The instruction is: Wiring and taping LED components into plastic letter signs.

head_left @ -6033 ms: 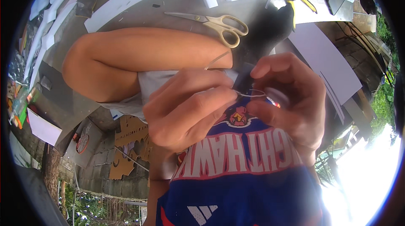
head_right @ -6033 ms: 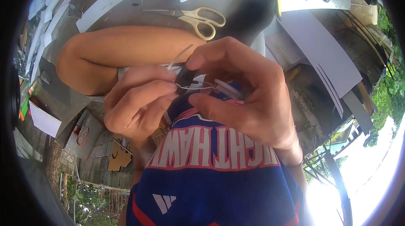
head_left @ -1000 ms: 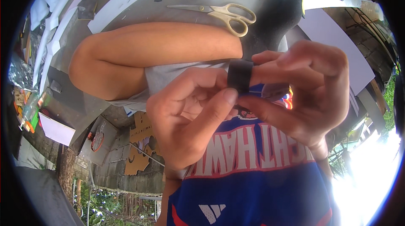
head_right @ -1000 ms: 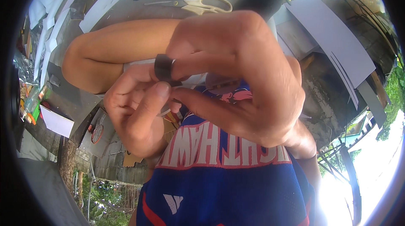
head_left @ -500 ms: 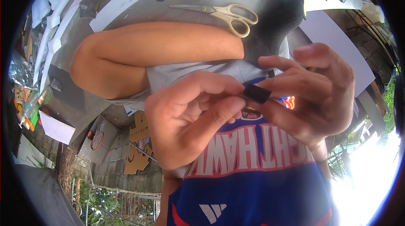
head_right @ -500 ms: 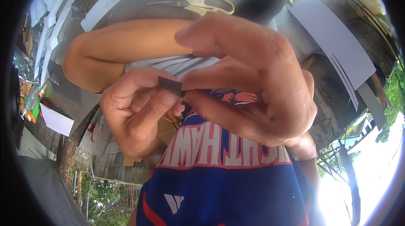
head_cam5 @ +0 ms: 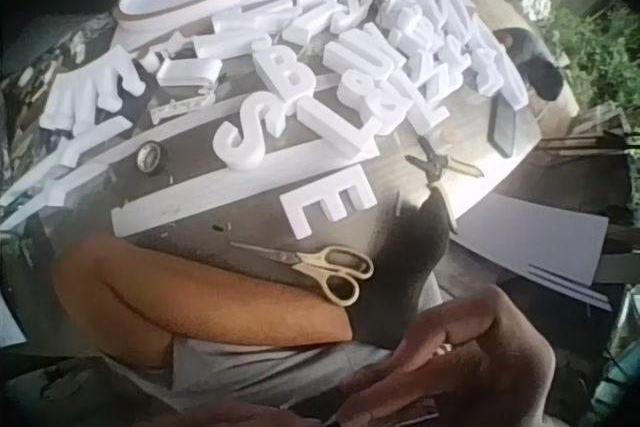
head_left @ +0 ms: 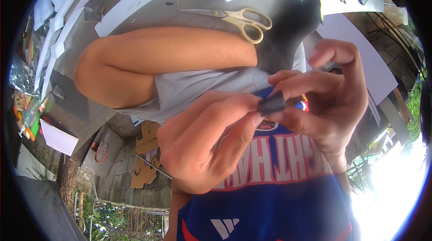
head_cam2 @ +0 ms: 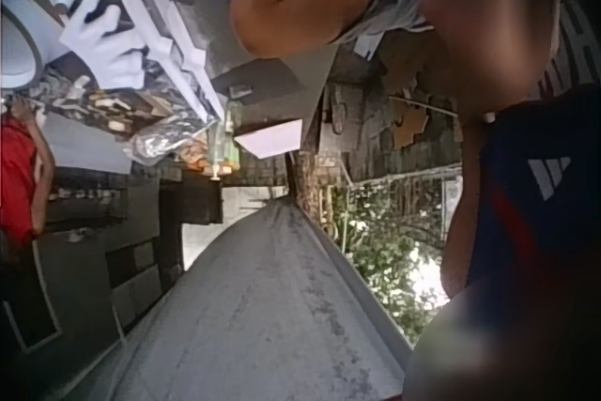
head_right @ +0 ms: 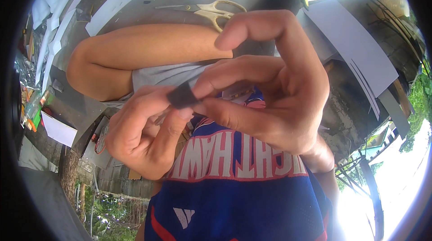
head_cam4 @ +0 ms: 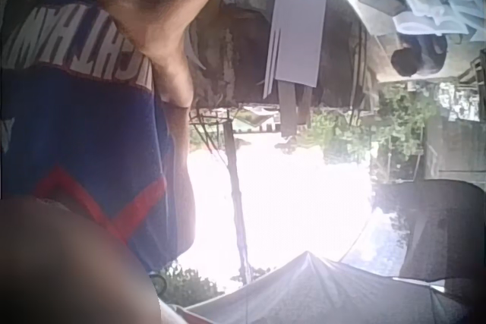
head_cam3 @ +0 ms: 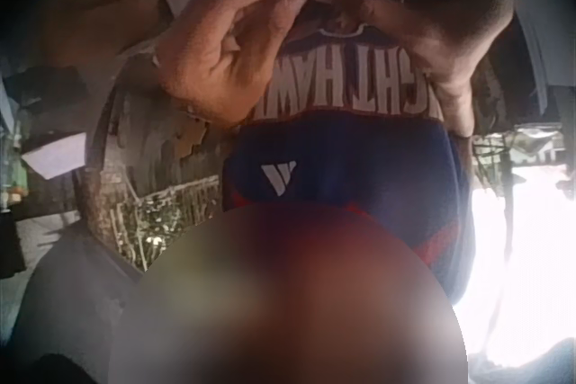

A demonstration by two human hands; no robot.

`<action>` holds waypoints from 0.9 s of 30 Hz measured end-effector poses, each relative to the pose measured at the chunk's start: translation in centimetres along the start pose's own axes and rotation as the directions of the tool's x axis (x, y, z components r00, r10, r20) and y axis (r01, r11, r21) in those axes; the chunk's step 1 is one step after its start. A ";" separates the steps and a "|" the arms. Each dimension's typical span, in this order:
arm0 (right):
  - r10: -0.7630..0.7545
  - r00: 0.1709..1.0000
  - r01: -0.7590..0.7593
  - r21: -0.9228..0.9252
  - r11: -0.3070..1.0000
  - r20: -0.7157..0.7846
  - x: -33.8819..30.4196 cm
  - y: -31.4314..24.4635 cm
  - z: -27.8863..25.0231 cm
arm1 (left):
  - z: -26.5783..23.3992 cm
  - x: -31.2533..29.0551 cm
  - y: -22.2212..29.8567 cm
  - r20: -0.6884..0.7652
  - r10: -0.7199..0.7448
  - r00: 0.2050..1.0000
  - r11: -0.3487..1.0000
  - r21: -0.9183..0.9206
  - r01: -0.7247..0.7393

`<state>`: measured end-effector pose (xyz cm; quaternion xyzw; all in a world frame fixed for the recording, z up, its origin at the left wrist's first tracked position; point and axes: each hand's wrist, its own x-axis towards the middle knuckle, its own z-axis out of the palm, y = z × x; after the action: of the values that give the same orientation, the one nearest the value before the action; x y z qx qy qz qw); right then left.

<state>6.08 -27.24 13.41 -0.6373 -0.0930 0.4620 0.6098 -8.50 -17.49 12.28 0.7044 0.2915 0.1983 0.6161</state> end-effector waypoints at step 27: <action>-0.289 0.946 0.309 -0.142 0.940 0.146 -0.2 0.9 -1.3 | -0.1 0.4 1.0 0.014 -0.016 1.000 1.000 0.027 0.015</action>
<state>6.44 -28.51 12.50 -0.6336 -0.2637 0.3932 0.6119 -8.14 -17.24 13.23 0.7117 0.2952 0.1845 0.6101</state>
